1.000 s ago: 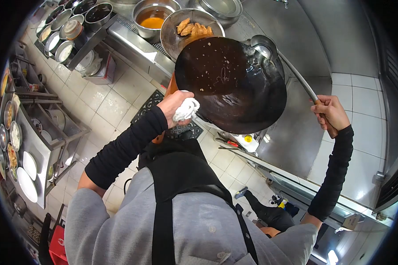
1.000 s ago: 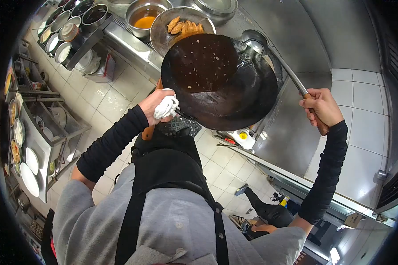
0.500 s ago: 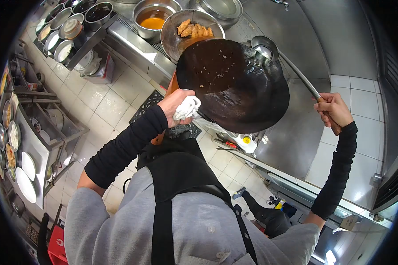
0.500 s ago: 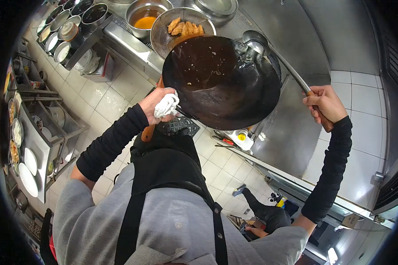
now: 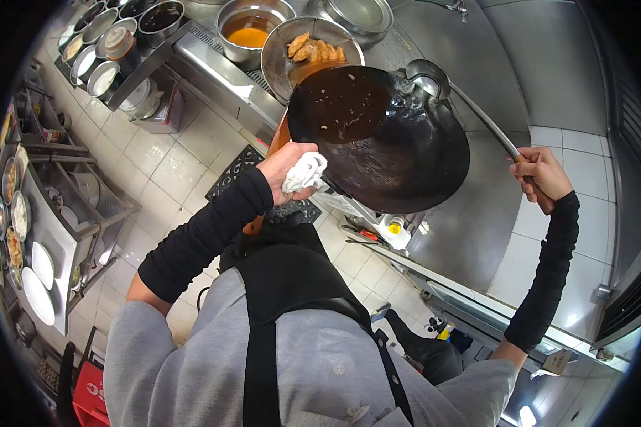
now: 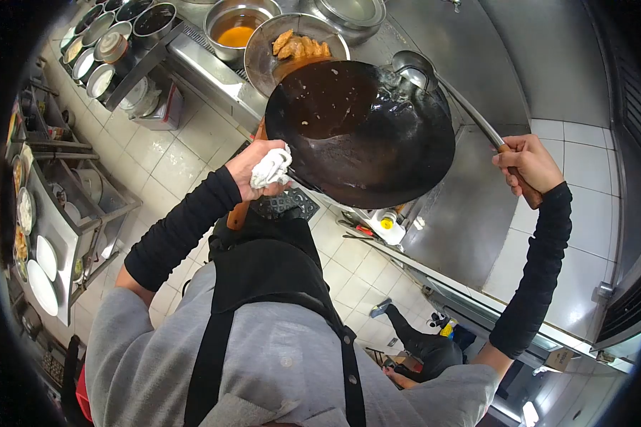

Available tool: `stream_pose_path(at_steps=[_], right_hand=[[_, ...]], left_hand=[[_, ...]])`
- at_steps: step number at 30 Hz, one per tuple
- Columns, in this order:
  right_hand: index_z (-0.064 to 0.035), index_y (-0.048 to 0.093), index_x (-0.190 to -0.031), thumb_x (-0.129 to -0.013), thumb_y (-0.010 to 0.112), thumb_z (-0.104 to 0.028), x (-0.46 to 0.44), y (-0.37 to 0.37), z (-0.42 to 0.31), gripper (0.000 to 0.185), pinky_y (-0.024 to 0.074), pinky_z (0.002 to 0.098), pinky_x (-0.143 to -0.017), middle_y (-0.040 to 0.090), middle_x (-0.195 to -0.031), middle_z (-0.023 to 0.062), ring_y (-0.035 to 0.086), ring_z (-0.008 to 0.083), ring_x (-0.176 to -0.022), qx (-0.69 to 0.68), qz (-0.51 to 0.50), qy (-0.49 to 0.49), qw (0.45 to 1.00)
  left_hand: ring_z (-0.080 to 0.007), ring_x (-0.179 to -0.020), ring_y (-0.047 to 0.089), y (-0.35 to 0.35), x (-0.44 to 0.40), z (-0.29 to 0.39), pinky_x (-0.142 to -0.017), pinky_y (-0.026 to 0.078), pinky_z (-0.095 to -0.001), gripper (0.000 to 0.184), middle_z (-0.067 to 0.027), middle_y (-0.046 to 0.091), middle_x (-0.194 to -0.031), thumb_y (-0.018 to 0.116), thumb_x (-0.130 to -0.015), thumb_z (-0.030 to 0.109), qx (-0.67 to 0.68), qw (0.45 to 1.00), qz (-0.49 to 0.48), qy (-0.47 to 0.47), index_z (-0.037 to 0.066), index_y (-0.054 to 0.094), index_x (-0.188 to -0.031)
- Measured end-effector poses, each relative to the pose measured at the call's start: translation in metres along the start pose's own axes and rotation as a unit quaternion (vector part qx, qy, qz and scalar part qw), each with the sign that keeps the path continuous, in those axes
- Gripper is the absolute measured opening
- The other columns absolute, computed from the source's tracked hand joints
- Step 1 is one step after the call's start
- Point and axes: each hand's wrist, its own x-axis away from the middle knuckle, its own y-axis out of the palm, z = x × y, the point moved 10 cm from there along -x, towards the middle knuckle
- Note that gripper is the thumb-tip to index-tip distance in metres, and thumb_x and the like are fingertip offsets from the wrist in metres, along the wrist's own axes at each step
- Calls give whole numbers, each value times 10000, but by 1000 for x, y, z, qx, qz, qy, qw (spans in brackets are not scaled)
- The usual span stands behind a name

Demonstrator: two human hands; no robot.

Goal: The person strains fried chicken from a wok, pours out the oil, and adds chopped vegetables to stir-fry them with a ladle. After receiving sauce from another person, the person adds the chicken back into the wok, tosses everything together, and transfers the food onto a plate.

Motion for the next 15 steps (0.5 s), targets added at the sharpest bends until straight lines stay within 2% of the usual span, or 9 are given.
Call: stream_pose_path(at_steps=[4, 7, 10, 13, 15], right_hand=[[118, 594, -1085, -802, 584, 11, -2, -3, -4, 302, 371, 224, -294, 535, -623, 36, 454, 72, -338, -7, -1, 4, 1000], [81, 592, -955, -835, 626, 3, -1, -4, -12, 147, 379, 243, -293, 516, -579, 21, 477, 81, -345, -12, -8, -2, 1000], [116, 595, -1061, -804, 589, 6, -6, -10, -16, 279, 370, 225, -292, 530, -614, 36, 457, 70, -340, 22, -18, 0, 1000], [110, 600, -1037, -805, 593, -1, -7, -14, -25, 257, 368, 224, -294, 527, -611, 35, 460, 70, -341, 26, -24, 3, 999], [107, 604, -1029, -806, 597, -8, -9, -19, -30, 251, 366, 223, -294, 527, -611, 34, 460, 68, -342, 52, -25, 2, 998]], left_hand=[[-189, -546, 587, -1, -2, 0, -382, 464, -233, 350, -217, 584, -844, 504, -961, 376, 4, 1000, 16, -11, 39, 591, -925], [-191, -574, 603, 0, 0, -3, -379, 472, -227, 354, -210, 586, -859, 523, -953, 389, 26, 999, 12, -27, 42, 591, -926], [-205, -615, 622, 3, 1, -1, -373, 468, -225, 363, -196, 576, -839, 525, -955, 397, 47, 998, 1, -28, 42, 589, -917], [-193, -629, 605, 2, -2, -1, -390, 479, -217, 354, -204, 565, -893, 530, -958, 415, 76, 996, 0, -43, 65, 582, -948], [-176, -624, 580, 7, -2, -3, -418, 494, -214, 350, -213, 553, -944, 540, -958, 436, 101, 992, -43, -69, 88, 573, -979]])
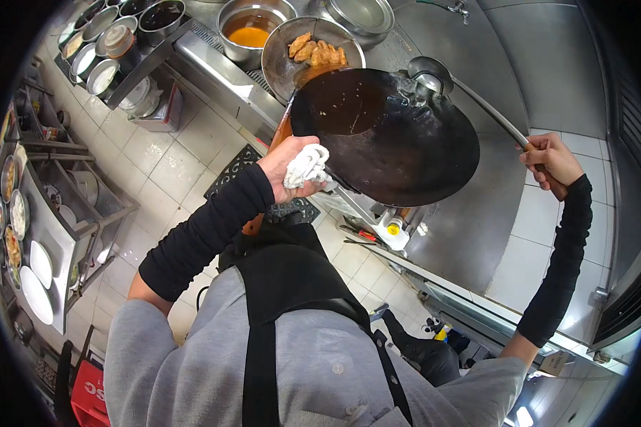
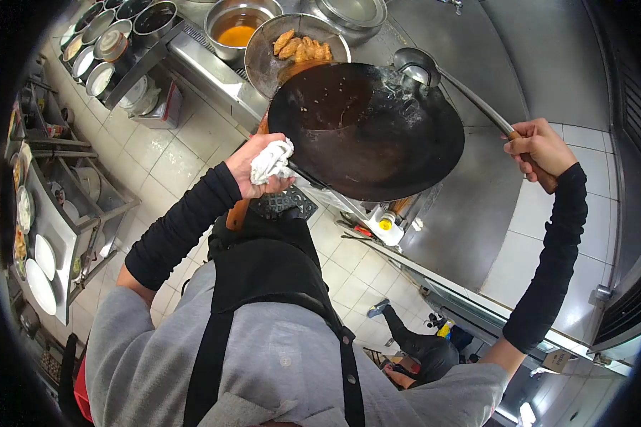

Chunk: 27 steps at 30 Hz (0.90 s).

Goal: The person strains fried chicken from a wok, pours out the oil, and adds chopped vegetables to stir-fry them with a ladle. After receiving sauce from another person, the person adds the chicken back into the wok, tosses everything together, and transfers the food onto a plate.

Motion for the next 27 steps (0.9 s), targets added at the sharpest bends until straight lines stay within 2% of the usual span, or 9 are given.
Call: stream_pose_path(at_steps=[2, 13, 17, 18, 19, 23, 24, 26, 27], right_hand=[[77, 610, -923, -824, 616, 4, 0, -5, -12, 123, 365, 230, -293, 528, -577, 24, 487, 75, -347, 13, 1, -4, 1000], [69, 617, -980, -835, 629, -18, -21, -39, -50, 169, 374, 215, -290, 534, -572, 31, 480, 68, -356, 107, 6, 5, 994], [33, 588, -957, -835, 606, -5, -27, -58, -82, 129, 332, 235, -273, 505, -559, 21, 451, 69, -347, 153, 55, 9, 987], [30, 561, -1029, -828, 619, 4, -31, -63, -90, 211, 335, 253, -277, 532, -605, 44, 444, 76, -356, 180, 43, 39, 982], [23, 527, -1097, -814, 642, 1, -29, -76, -104, 306, 338, 255, -288, 548, -661, 56, 436, 84, -376, 200, 105, 22, 974], [-9, 487, -1164, -791, 668, -21, -38, -95, -164, 414, 321, 282, -291, 536, -671, 56, 458, 117, -415, 291, 134, -12, 947], [-18, 489, -1163, -783, 678, -42, -43, -90, -180, 426, 328, 293, -287, 538, -672, 60, 460, 127, -405, 368, 88, 17, 926], [-24, 493, -1169, -792, 667, -54, -46, -103, -216, 417, 333, 294, -291, 551, -679, 67, 456, 121, -400, 414, 142, -41, 898], [-28, 495, -1173, -796, 661, -60, -41, -107, -232, 413, 336, 294, -293, 558, -683, 71, 455, 118, -397, 435, 170, -70, 881]], left_hand=[[-162, -619, 557, 4, -1, -2, -447, 508, -211, 356, -223, 542, -991, 550, -957, 460, 21, 999, -32, -24, 108, 566, -1010], [-175, -740, 560, 24, -1, 3, -511, 531, -209, 472, -239, 501, -1060, 616, -927, 526, 123, 984, -121, -52, 91, 563, -1102], [-179, -795, 544, 32, -1, 8, -520, 530, -205, 526, -224, 478, -1069, 658, -908, 497, 165, 973, -147, -63, 40, 543, -1141], [-179, -802, 537, 35, 1, 10, -519, 528, -203, 552, -219, 477, -1066, 669, -900, 489, 172, 971, -154, -57, 16, 528, -1148], [-178, -809, 530, 38, 2, 12, -517, 525, -202, 580, -214, 476, -1063, 680, -892, 480, 180, 969, -161, -52, -9, 513, -1156], [-169, -780, 502, 41, -5, 13, -490, 511, -202, 602, -195, 462, -1041, 669, -873, 366, 242, 944, -204, -95, -118, 427, -1138], [-167, -773, 498, 41, -8, 11, -481, 506, -203, 596, -192, 458, -1036, 661, -867, 335, 254, 936, -221, -104, -135, 410, -1134], [-167, -764, 492, 47, -10, 7, -444, 489, -205, 503, -172, 440, -1000, 620, -842, 231, 270, 924, -246, -110, -145, 388, -1083], [-171, -782, 490, 47, -15, 2, -469, 491, -205, 545, -170, 441, -1019, 649, -839, 270, 289, 911, -265, -129, -135, 393, -1100]])
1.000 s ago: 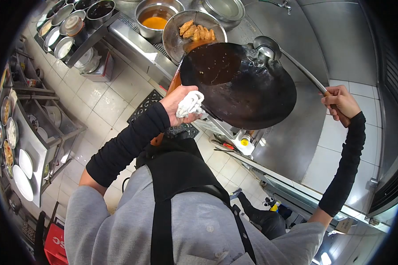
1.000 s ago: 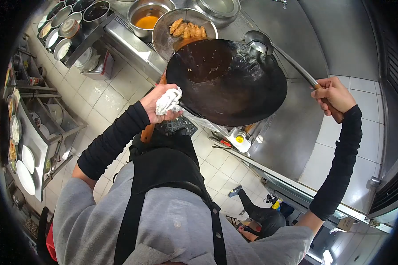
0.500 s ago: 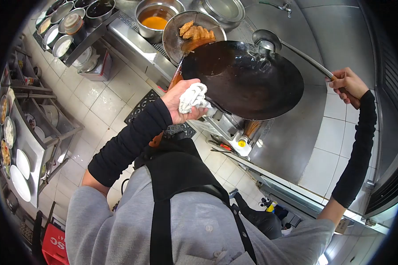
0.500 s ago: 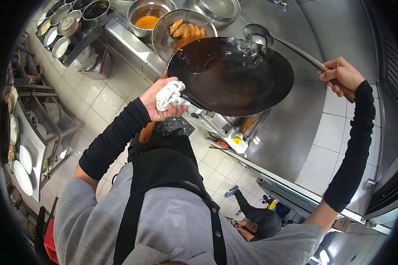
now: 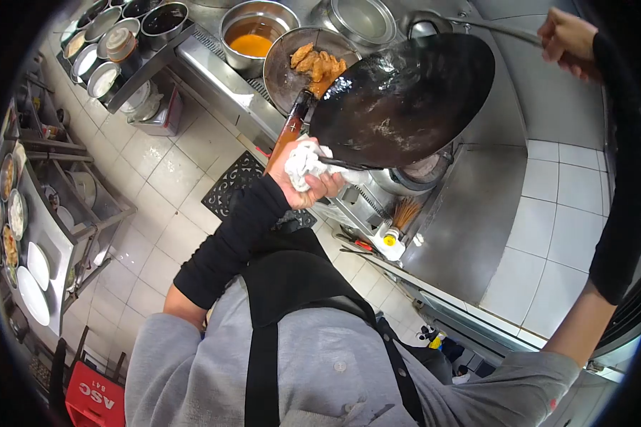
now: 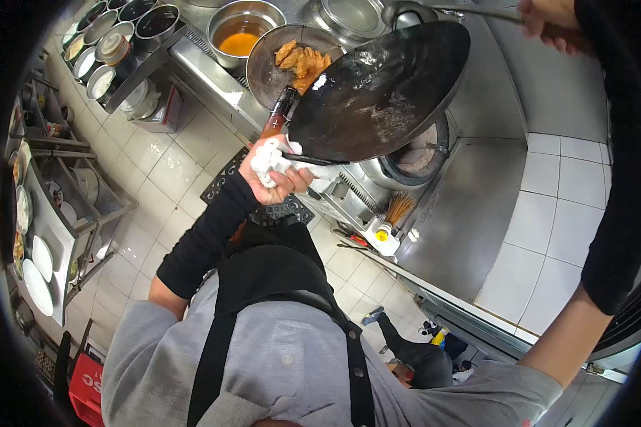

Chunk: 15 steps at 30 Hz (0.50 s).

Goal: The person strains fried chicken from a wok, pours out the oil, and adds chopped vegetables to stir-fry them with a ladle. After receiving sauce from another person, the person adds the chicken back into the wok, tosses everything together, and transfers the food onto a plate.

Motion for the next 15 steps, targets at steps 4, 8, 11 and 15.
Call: stream_pose_path(at_steps=[4, 8, 11, 15], right_hand=[[-40, 695, -838, -887, 684, -118, 56, -11, -75, 93, 473, 322, -473, 607, -638, 40, 571, 153, -520, -5, -168, 144, 975], [-24, 668, -803, -880, 682, -115, 67, -21, -91, 120, 448, 313, -459, 582, -624, 30, 539, 141, -503, 38, -120, 139, 982], [-15, 657, -787, -872, 678, -106, 68, -21, -87, 126, 449, 307, -455, 581, -620, 32, 539, 139, -499, 18, -105, 98, 989], [-14, 644, -778, -869, 667, -98, 54, -14, -62, 126, 451, 306, -441, 576, -608, 35, 546, 137, -489, 45, -18, -28, 998]], left_hand=[[-172, -800, 485, -11, -13, -6, -496, 493, -213, 568, -159, 441, -1030, 686, -837, 316, 31, 998, -47, -22, -105, 400, -1091], [-160, -768, 481, -12, -21, 0, -466, 486, -214, 516, -167, 447, -1020, 655, -842, 289, 2, 998, -58, 24, -96, 415, -1088], [-158, -746, 478, -7, -25, 4, -462, 476, -210, 488, -174, 455, -1000, 631, -848, 283, -33, 996, -47, 69, -88, 429, -1092], [-156, -712, 476, -2, -36, 13, -453, 458, -207, 466, -188, 467, -966, 594, -837, 249, -92, 984, -26, 152, -94, 426, -1104]])
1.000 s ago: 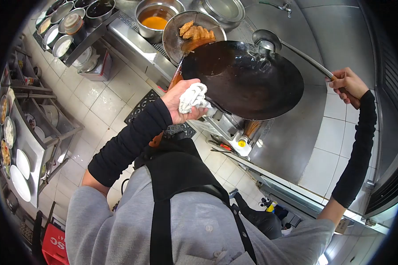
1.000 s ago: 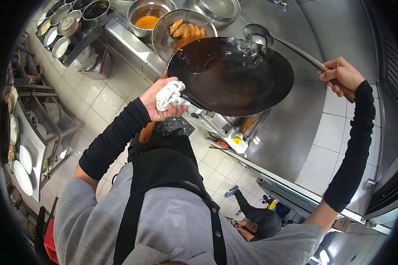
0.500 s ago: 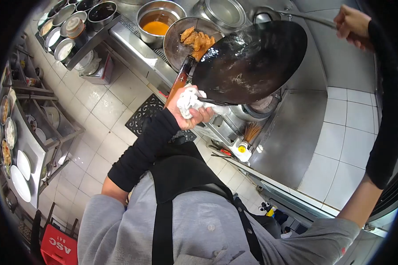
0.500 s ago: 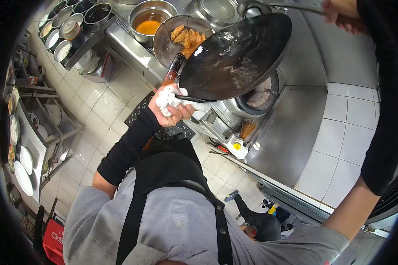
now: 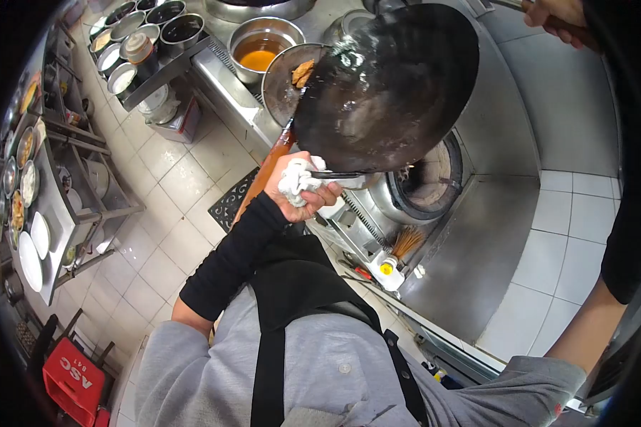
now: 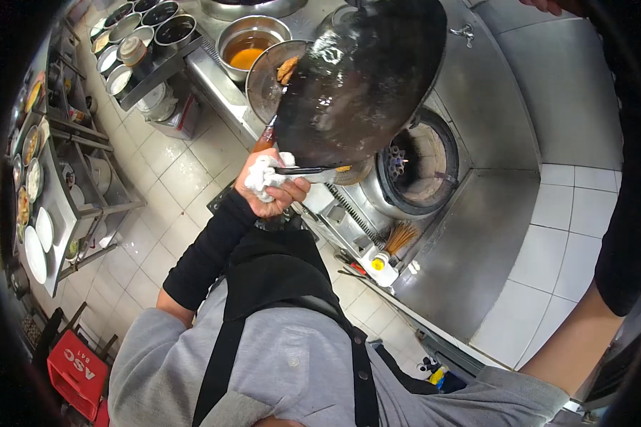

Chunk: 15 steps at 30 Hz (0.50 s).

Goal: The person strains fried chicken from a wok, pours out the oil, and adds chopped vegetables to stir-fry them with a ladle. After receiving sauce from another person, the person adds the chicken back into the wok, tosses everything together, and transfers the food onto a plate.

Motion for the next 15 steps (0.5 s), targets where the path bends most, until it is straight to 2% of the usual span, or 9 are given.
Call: stream_pose_path(at_steps=[3, 7, 8, 9, 11, 12, 13, 15], right_hand=[[-11, 646, -799, -866, 663, -88, -17, 17, 42, 103, 452, 304, -427, 573, -599, 34, 549, 133, -482, -53, 44, -42, 997], [-2, 658, -862, -856, 667, -73, -32, 65, 105, 71, 475, 296, -431, 584, -599, 37, 562, 127, -480, -125, 34, -65, 989], [-12, 662, -859, -863, 664, -84, -30, 78, 120, 73, 490, 296, -431, 594, -598, 56, 578, 153, -475, -143, 31, -93, 985], [-18, 609, -972, -848, 648, -78, -43, 95, 145, 143, 440, 296, -386, 592, -641, 63, 534, 137, -448, -159, 29, -101, 982], [-32, 503, -1198, -819, 618, -65, -87, 148, 210, 397, 339, 296, -294, 588, -727, 76, 446, 105, -392, -190, 17, -119, 974], [-34, 508, -1232, -833, 565, -58, -87, 168, 240, 403, 339, 292, -290, 614, -779, 74, 438, 95, -394, -282, 87, -125, 947], [-32, 511, -1249, -854, 512, -59, -79, 193, 258, 395, 335, 284, -287, 619, -804, 63, 425, 97, -385, -306, 67, -73, 947], [-24, 510, -1274, -875, 419, -50, -98, 255, 314, 410, 331, 285, -293, 622, -807, 72, 424, 99, -390, -344, 43, -46, 937]], left_hand=[[-158, -682, 475, 5, -12, -5, -444, 446, -204, 483, -209, 487, -943, 547, -823, 221, -26, 998, 38, 40, -117, 421, -1145], [-171, -693, 508, 4, -41, -14, -440, 451, -215, 456, -204, 507, -925, 536, -836, 241, -97, 988, 82, 92, -98, 451, -1130], [-177, -702, 525, 1, -52, -17, -437, 453, -218, 441, -208, 519, -925, 537, -841, 246, -108, 984, 100, 105, -90, 469, -1118], [-188, -717, 549, -3, -65, -19, -436, 461, -222, 418, -211, 539, -927, 543, -846, 252, -134, 978, 110, 112, -77, 492, -1097], [-209, -746, 598, -19, -96, -23, -433, 477, -230, 376, -216, 579, -931, 555, -855, 265, -178, 967, 134, 127, -52, 537, -1057], [-177, -713, 536, -32, -113, -23, -438, 457, -221, 415, -223, 529, -942, 561, -875, 258, -202, 958, 155, 131, -71, 503, -1121], [-200, -673, 568, -40, -131, -33, -435, 451, -242, 342, -256, 549, -938, 556, -884, 291, -202, 957, 182, 105, -30, 558, -1003], [-210, -595, 587, -67, -173, -35, -422, 440, -286, 289, -199, 604, -840, 542, -903, 314, -284, 923, 229, 122, 31, 589, -869]])
